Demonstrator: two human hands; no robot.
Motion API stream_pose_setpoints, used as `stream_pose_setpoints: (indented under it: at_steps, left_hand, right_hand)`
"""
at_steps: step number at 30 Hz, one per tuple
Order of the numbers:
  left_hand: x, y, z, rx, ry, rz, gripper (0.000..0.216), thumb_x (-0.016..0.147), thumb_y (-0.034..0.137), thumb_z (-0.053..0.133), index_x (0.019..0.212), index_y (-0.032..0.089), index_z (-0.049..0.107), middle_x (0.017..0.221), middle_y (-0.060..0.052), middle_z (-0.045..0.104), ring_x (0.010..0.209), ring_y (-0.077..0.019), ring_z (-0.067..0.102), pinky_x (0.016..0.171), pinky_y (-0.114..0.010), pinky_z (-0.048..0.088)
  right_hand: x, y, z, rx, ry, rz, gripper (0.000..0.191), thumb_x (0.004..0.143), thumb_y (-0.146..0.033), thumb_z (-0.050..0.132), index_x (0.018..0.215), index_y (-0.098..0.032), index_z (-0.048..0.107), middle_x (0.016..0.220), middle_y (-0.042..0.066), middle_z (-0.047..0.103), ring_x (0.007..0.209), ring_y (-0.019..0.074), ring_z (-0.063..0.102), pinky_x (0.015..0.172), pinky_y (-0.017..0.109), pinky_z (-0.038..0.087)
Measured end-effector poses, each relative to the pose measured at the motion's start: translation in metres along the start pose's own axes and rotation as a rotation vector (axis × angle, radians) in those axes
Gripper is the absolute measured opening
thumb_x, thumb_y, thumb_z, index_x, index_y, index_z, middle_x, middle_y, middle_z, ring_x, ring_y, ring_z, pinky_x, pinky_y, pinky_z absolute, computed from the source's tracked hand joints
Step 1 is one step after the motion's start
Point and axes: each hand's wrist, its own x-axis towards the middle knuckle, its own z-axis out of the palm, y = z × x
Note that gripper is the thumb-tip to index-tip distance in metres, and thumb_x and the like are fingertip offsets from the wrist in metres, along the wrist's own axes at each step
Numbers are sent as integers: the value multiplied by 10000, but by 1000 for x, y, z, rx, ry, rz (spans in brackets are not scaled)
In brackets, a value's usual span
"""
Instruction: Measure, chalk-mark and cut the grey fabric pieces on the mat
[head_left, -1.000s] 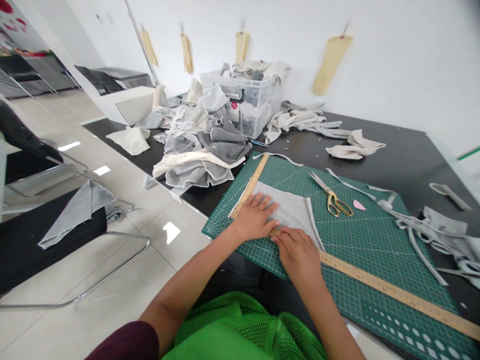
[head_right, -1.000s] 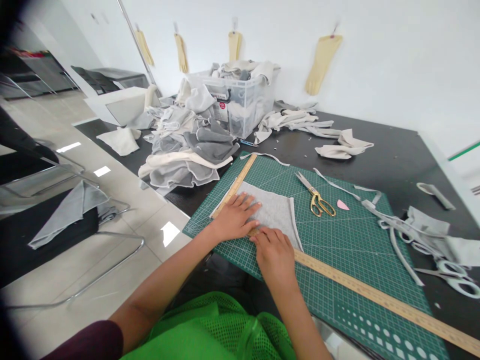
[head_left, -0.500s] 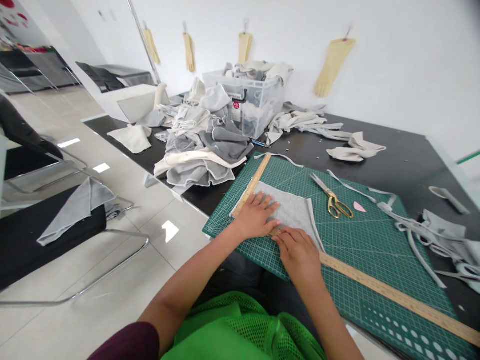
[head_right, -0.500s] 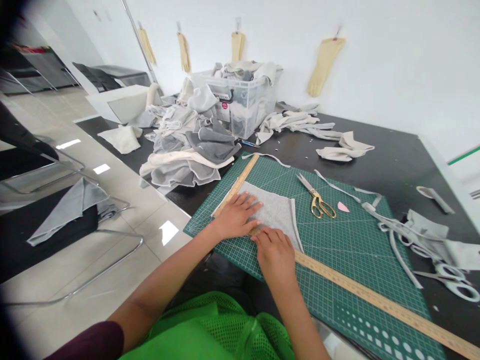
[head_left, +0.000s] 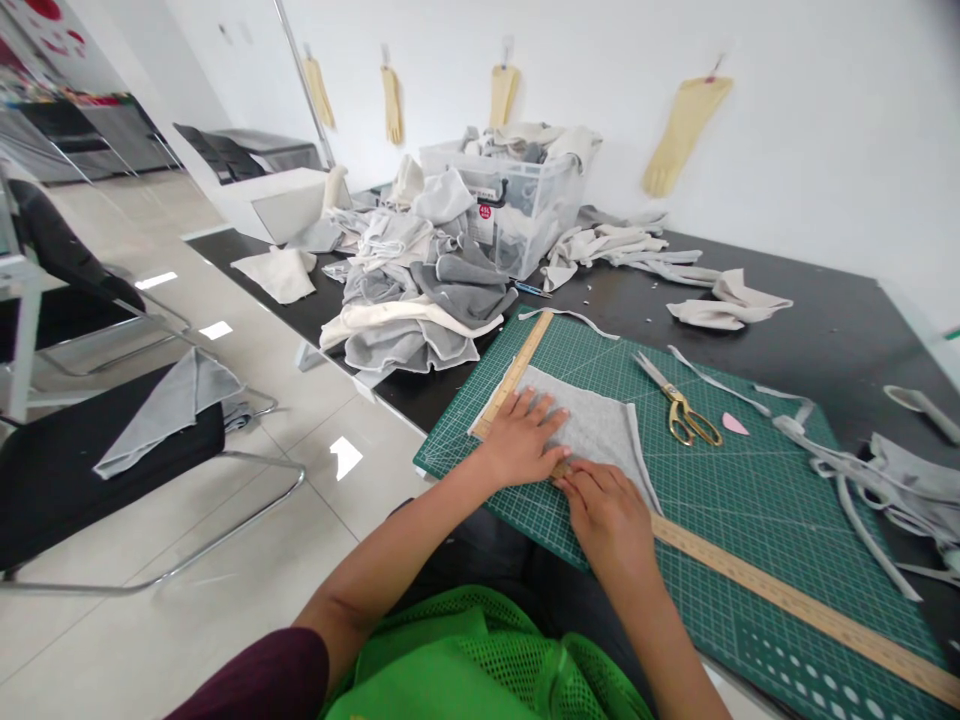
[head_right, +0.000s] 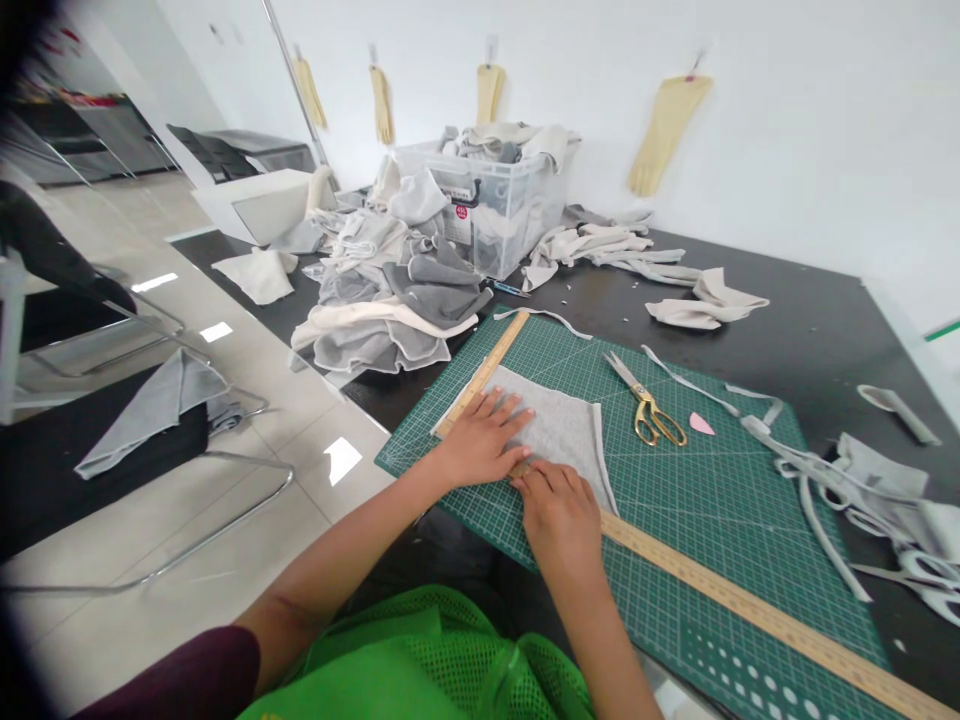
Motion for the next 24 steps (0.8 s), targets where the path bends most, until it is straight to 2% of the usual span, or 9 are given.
stream_pose_setpoints:
  at_steps: [24]
  left_hand:
    - [-4,2,0,-11,4,-25,637,965,604,406,1509,274,424,1600,-73,368,1518,-351,212,1228,-558,174]
  right_hand:
    - [-1,-2,0,-20,12,-3,112,962,-248,611,896,-205,691,1002,61,727,953,248,615,851,372,435]
